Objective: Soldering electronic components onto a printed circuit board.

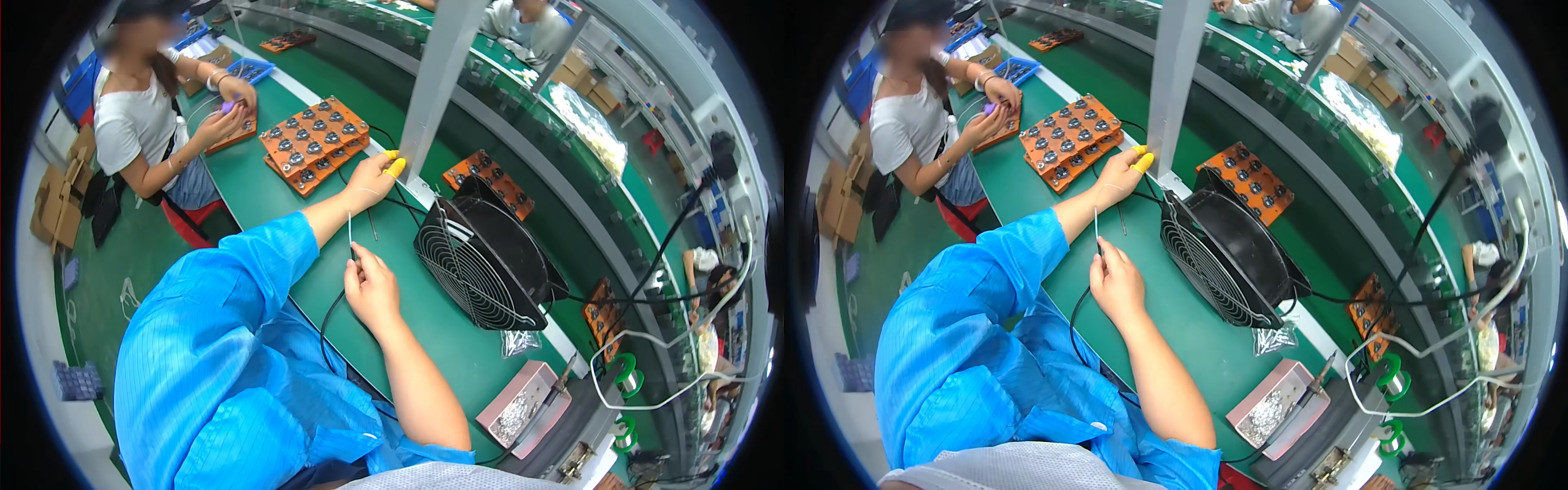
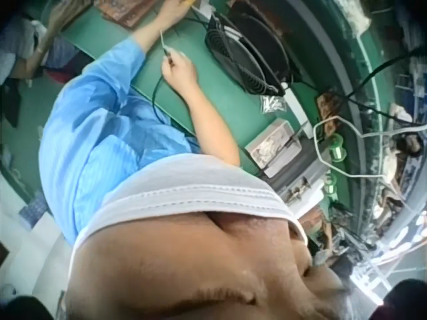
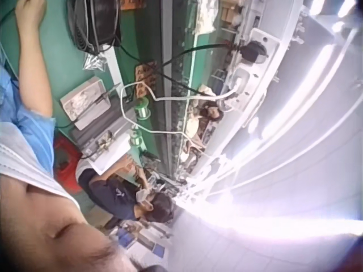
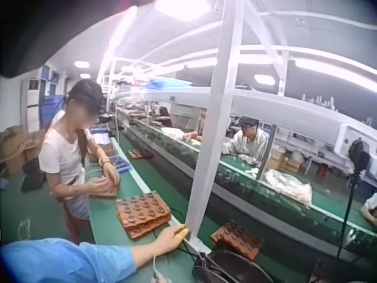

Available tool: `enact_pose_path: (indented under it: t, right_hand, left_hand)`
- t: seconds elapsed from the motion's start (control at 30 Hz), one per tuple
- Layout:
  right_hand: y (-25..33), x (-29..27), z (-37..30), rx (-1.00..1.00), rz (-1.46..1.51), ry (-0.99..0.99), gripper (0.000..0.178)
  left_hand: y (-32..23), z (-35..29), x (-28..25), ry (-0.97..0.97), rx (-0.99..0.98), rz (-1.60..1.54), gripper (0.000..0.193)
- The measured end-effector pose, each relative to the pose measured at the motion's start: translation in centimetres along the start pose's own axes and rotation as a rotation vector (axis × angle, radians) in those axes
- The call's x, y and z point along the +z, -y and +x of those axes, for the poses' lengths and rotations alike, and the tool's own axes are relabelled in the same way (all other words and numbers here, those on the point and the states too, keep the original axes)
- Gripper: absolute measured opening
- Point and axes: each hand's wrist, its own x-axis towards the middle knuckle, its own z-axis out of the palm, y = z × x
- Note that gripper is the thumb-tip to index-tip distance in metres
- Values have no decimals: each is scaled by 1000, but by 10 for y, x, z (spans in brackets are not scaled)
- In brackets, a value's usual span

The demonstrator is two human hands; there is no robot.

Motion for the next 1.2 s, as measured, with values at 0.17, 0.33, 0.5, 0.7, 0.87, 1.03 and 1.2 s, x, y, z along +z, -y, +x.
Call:
enact_pose_path:
  t: [0.17,0.33,0.5,0.7,0.87,1.03,1.2]
  right_hand:
    - [-6,5,0,-63,-17,-76,30]
    - [-4,6,1,1,32,-96,31]
    - [2,-3,-1,-49,-4,-11,32]
    - [-1,0,-1,-54,19,-29,32]
    - [-1,1,1,-51,26,-41,33]
    - [0,4,1,-45,47,-23,33]
    - [-1,1,0,-1,32,-19,32]
  left_hand:
    - [27,7,-2,-68,149,95,42]
    - [20,8,-5,-12,104,12,40]
    - [20,7,-2,-23,104,53,39]
    - [14,4,-3,-6,66,29,38]
    - [5,2,-2,5,3,19,32]
    - [13,3,-5,-28,27,56,34]
    - [13,5,1,37,0,-66,36]
